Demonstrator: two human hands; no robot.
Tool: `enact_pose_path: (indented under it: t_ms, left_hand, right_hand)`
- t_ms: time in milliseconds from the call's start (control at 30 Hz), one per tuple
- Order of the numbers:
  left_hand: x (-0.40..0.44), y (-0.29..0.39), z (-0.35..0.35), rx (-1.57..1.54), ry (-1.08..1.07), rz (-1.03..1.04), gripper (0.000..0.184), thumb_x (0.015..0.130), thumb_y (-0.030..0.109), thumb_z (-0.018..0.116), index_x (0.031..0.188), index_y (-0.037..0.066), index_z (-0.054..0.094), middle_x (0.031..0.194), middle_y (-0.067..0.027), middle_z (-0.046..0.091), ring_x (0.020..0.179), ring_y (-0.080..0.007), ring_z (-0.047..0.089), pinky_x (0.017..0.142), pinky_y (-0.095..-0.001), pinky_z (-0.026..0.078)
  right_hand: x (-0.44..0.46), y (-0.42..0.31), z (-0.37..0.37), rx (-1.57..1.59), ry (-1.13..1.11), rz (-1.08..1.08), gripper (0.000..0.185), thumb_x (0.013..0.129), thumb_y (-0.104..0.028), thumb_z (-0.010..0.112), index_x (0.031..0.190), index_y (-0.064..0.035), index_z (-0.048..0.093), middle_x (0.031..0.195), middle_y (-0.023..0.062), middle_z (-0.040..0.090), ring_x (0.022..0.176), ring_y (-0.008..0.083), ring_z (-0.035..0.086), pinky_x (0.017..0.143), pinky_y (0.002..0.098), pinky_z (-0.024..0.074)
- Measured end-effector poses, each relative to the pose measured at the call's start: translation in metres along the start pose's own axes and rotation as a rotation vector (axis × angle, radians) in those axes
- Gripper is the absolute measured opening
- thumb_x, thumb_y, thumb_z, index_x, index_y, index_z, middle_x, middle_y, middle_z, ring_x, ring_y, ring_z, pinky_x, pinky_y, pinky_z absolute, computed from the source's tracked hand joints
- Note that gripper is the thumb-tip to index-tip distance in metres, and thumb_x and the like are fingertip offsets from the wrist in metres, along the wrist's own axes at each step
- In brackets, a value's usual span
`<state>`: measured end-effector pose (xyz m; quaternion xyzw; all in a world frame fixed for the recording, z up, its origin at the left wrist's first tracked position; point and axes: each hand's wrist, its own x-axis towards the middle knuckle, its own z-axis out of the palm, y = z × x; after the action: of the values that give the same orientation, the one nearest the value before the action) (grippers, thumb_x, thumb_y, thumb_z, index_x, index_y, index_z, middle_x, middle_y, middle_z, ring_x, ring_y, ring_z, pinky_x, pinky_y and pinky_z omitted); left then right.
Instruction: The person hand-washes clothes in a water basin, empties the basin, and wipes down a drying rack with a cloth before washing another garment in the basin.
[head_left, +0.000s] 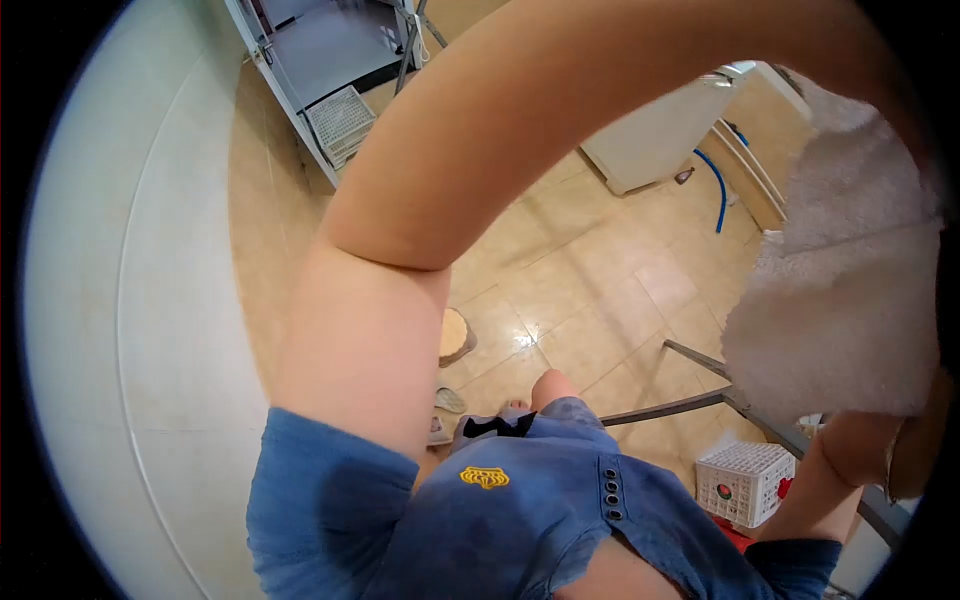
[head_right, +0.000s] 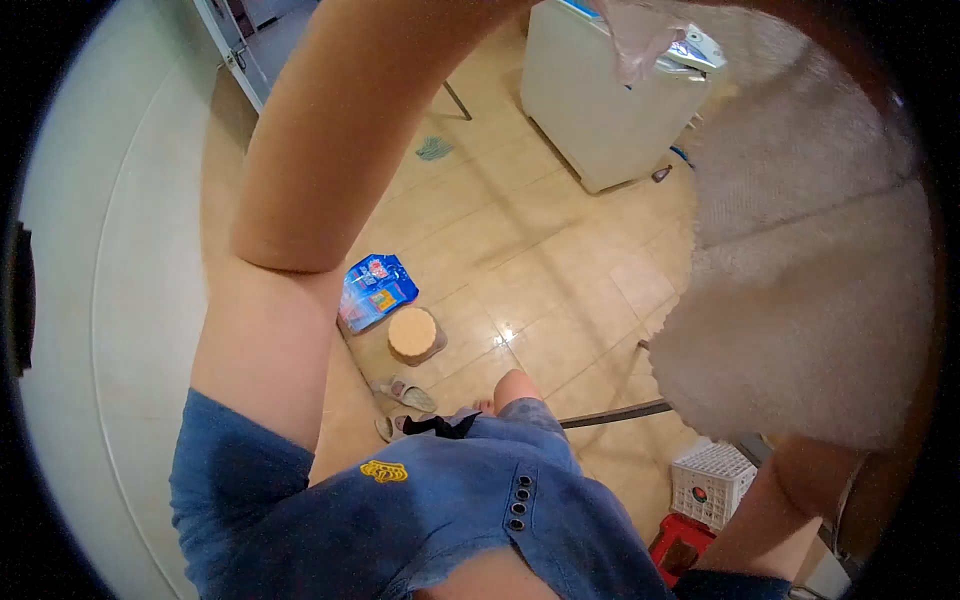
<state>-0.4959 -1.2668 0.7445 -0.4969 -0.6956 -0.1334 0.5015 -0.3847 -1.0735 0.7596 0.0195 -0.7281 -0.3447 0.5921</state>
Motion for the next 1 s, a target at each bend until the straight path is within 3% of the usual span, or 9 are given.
enact_pose_path:
  t_ms: [500, 667, 733, 1000]
  left_hand:
    - [-0.030, -0.095, -0.008, -0.182, 0.054, 0.105, 0.018, 0.068, 0.018, 0.056, 0.081, 0.006, 0.060, 0.075, -0.0129, 0.058, 0.074, -0.0266, 0.057, 0.062, -0.0351, 0.045]
    - [-0.056, -0.114, 0.004, 0.020, 0.134, 0.081, 0.018, 0.066, 0.013, 0.056, 0.082, 0.003, 0.057, 0.079, -0.0135, 0.058, 0.075, -0.0276, 0.057, 0.061, -0.0349, 0.046]
    - [-0.065, -0.122, -0.002, -0.007, 0.096, -0.009, 0.019, 0.065, 0.010, 0.056, 0.083, 0.001, 0.054, 0.084, -0.0140, 0.056, 0.077, -0.0288, 0.056, 0.061, -0.0343, 0.046]
    - [-0.096, -0.182, -0.015, 0.036, 0.125, -0.020, 0.027, 0.063, 0.014, 0.063, 0.088, 0.007, 0.056, 0.083, -0.0109, 0.057, 0.076, -0.0270, 0.055, 0.066, -0.0334, 0.045]
  right_hand:
    - [0.044, -0.117, 0.043, 0.014, 0.015, -0.110, 0.037, 0.067, -0.031, 0.061, 0.095, -0.0097, 0.051, 0.079, 0.0070, 0.057, 0.067, 0.0189, 0.056, 0.057, 0.0295, 0.0440]
    - [0.067, -0.161, 0.041, 0.020, 0.060, -0.127, 0.041, 0.070, -0.022, 0.061, 0.108, -0.0101, 0.050, 0.090, 0.0092, 0.058, 0.077, 0.0204, 0.058, 0.065, 0.0308, 0.0459]
    - [0.077, -0.184, 0.039, -0.015, -0.021, -0.064, 0.044, 0.067, -0.019, 0.064, 0.108, -0.0097, 0.050, 0.098, 0.0078, 0.056, 0.088, 0.0204, 0.055, 0.075, 0.0281, 0.0429]
    - [0.111, -0.234, 0.051, 0.086, 0.044, -0.059, 0.045, 0.064, -0.020, 0.065, 0.105, -0.0086, 0.051, 0.091, 0.0075, 0.056, 0.086, 0.0188, 0.055, 0.074, 0.0271, 0.0429]
